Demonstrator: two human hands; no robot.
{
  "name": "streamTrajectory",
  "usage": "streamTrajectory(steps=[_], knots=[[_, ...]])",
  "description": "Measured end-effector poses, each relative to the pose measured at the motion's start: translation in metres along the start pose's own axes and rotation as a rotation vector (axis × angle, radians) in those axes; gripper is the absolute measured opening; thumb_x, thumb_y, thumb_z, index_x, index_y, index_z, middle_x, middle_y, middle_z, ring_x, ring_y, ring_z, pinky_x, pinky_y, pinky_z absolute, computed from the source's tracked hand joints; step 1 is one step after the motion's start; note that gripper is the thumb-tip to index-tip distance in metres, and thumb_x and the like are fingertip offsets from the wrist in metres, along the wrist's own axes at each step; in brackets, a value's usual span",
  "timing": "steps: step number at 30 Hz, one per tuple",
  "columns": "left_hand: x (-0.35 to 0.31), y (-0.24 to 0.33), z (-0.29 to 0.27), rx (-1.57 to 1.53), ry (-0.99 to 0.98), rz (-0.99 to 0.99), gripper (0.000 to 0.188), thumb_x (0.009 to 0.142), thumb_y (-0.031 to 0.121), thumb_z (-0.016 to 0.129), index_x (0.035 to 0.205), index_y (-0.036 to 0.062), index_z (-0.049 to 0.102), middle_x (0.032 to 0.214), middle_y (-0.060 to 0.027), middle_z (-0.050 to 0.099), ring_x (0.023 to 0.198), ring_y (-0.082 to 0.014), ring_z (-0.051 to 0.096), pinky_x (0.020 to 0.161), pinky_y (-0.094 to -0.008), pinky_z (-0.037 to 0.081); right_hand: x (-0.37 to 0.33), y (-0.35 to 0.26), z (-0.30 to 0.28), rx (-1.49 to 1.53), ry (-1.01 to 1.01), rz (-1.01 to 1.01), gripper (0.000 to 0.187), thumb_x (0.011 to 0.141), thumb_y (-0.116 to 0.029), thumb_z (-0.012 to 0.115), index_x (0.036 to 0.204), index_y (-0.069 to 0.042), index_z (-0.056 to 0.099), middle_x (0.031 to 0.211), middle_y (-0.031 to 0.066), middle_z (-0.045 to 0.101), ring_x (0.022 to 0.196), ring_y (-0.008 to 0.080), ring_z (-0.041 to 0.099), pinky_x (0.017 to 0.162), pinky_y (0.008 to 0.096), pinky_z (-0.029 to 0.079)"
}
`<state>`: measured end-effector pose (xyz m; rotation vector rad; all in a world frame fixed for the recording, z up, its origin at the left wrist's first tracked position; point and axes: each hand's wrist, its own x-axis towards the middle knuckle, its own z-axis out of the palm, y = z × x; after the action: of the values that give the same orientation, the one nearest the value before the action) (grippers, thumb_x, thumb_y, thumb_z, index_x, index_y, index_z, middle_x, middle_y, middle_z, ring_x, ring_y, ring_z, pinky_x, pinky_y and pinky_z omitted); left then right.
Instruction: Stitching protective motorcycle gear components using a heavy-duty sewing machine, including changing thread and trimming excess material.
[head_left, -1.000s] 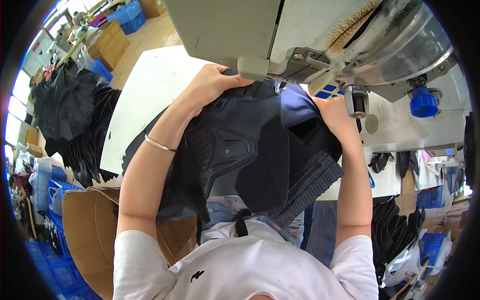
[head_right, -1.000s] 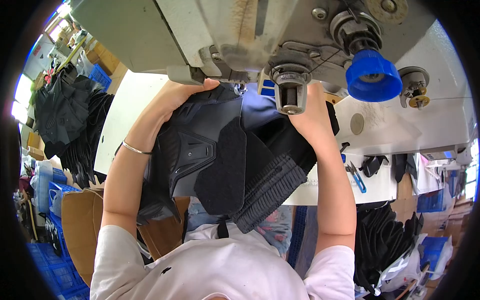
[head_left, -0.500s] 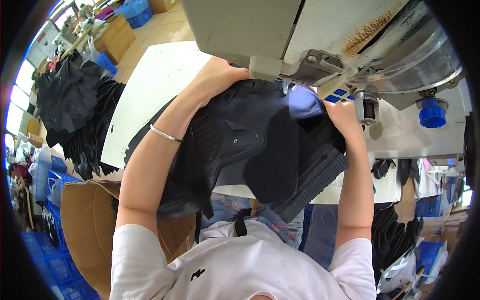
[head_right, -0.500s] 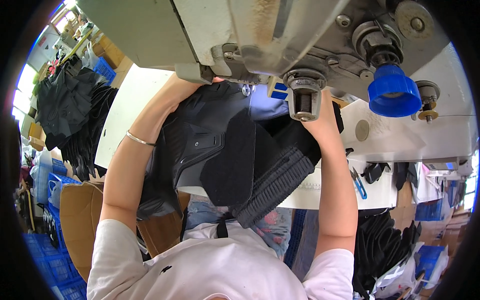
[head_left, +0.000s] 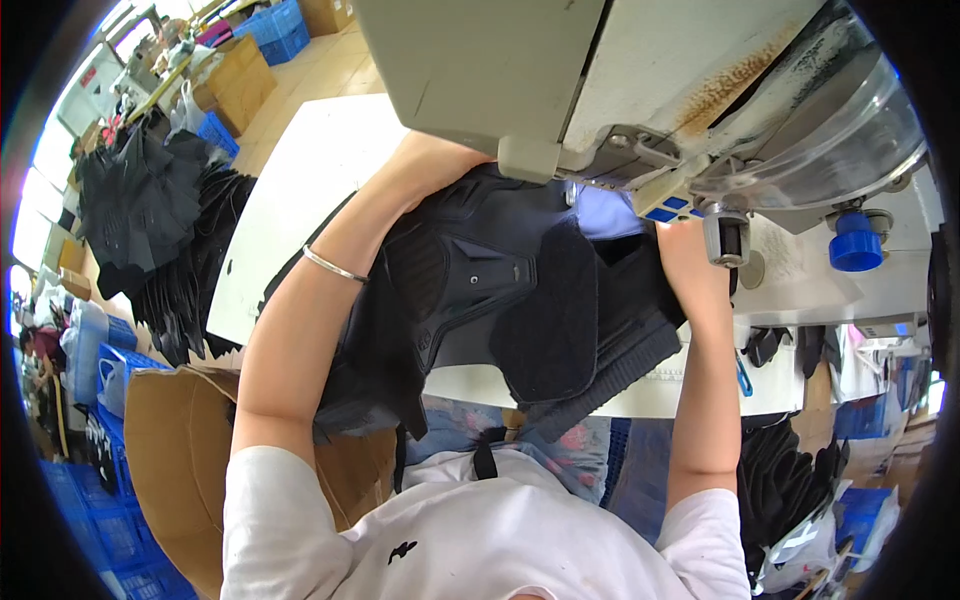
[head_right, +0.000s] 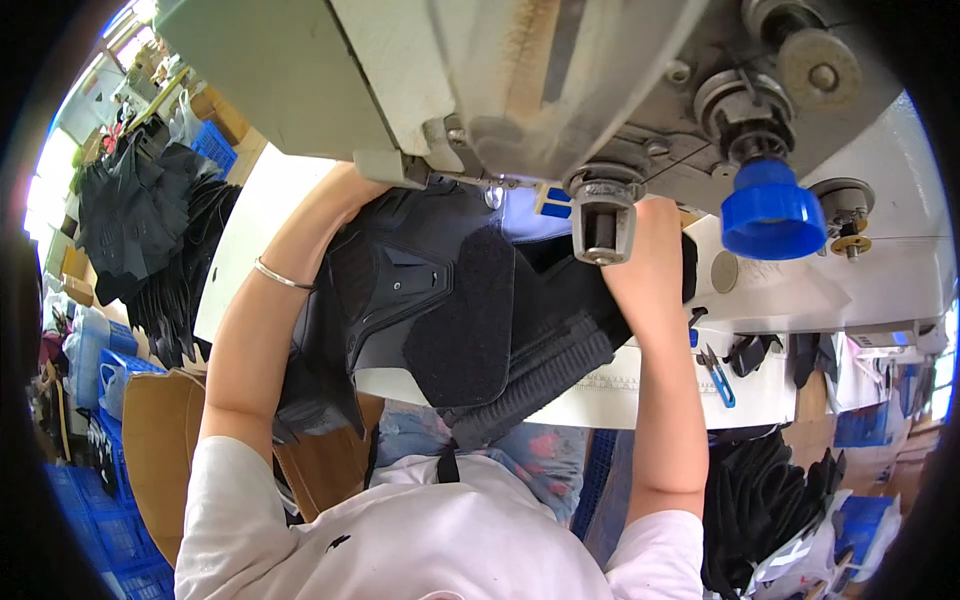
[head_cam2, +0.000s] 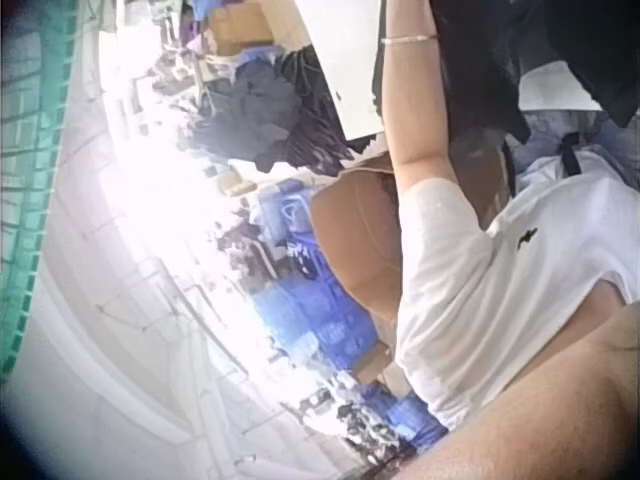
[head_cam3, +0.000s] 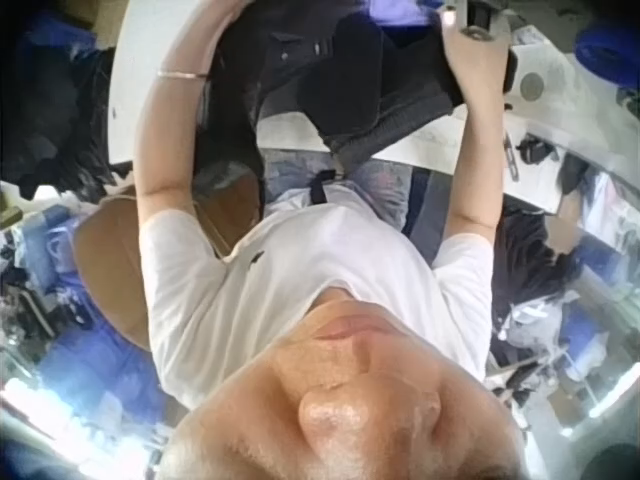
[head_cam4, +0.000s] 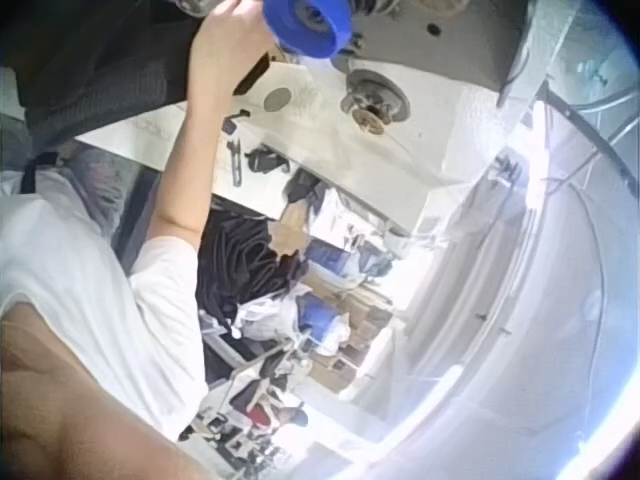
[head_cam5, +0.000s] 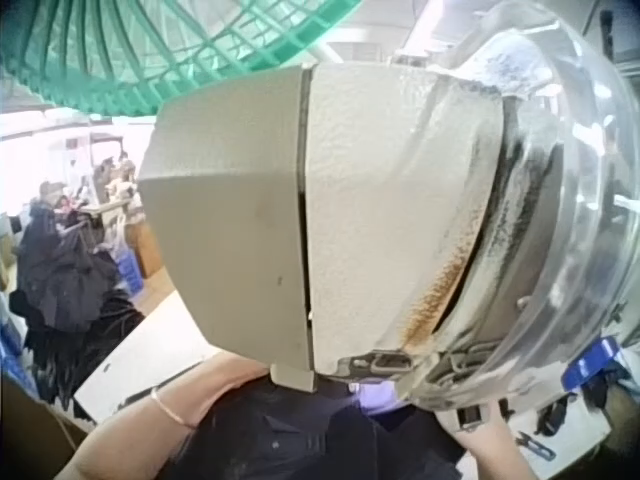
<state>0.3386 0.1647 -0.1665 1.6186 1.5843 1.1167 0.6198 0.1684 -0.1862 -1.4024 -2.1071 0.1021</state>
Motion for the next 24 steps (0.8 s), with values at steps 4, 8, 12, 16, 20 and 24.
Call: streamTrajectory(steps=[4, 8, 12, 16, 20, 24], knots=[[0.004, -0.015, -0.008, 0.171, 0.06, 0.186, 0.039, 0.078, 0.02, 0.07, 0.108, -0.0035, 0.064, 0.099, -0.0154, 0.065, 0.09, -0.0266, 0.061, 0.08, -0.0328, 0.047, -0.063, -0.027, -0.005, -0.071, 0.442, -0.121, 0.033, 0.08, -0.005, 0.065, 0.112, -0.002, 0.063, 0.12, 0.0149, 0.055, 0.114, 0.0325, 0.051, 0.099, 0.0416, 0.037], [0.016, -0.025, -0.001, 0.3, 0.121, 0.382, 0.04, 0.079, 0.021, 0.07, 0.11, -0.0031, 0.063, 0.101, -0.0166, 0.064, 0.093, -0.0292, 0.06, 0.081, -0.0346, 0.047, -0.148, -0.059, 0.029, 1.058, 0.701, 0.41, 0.052, 0.095, -0.032, 0.056, 0.139, -0.008, 0.042, 0.144, 0.0072, 0.043, 0.133, 0.0232, 0.038, 0.113, 0.0435, 0.024], [-0.012, -0.025, -0.012, 0.603, 0.214, 0.459, 0.042, 0.08, 0.024, 0.071, 0.113, -0.0017, 0.06, 0.106, -0.0178, 0.061, 0.099, -0.0327, 0.057, 0.084, -0.0386, 0.044, -0.163, -0.087, 0.029, 2.112, -0.024, 0.829, 0.056, 0.095, -0.045, 0.052, 0.142, -0.018, 0.038, 0.147, 0.0027, 0.037, 0.129, 0.0217, 0.04, 0.109, 0.045, 0.029], [-0.099, 0.033, 0.012, 0.705, 0.383, 0.573, 0.033, 0.078, 0.011, 0.067, 0.108, 0.0012, 0.057, 0.105, -0.0166, 0.056, 0.099, -0.0355, 0.051, 0.087, -0.0447, 0.039, -0.134, -0.095, 0.008, 1.96, 0.069, 0.682, 0.059, 0.09, -0.035, 0.065, 0.141, -0.02, 0.039, 0.136, 0.0016, 0.046, 0.117, 0.0193, 0.049, 0.096, 0.0384, 0.041], [-0.224, 0.035, 0.045, -0.142, -0.096, 0.424, 0.022, 0.079, 0.004, 0.069, 0.095, 0.0012, 0.054, 0.088, -0.0114, 0.055, 0.084, -0.03, 0.055, 0.079, -0.0372, 0.044, -0.13, -0.096, 0.021, 1.647, 0.263, 0.566, 0.059, 0.089, -0.009, 0.065, 0.14, -0.006, 0.037, 0.131, 0.0092, 0.052, 0.119, 0.0199, 0.051, 0.101, 0.0352, 0.042], [-0.237, -0.026, 0.109, -0.393, -0.025, -0.1, 0.026, 0.094, 0.019, 0.054, 0.109, -0.002, 0.05, 0.099, -0.0107, 0.055, 0.092, -0.0187, 0.055, 0.085, -0.0313, 0.044, -0.131, -0.085, 0.026, 1.589, 0.452, 0.575, 0.05, 0.091, -0.006, 0.062, 0.135, 0.0, 0.04, 0.129, 0.0115, 0.054, 0.113, 0.0197, 0.056, 0.099, 0.0338, 0.044]])
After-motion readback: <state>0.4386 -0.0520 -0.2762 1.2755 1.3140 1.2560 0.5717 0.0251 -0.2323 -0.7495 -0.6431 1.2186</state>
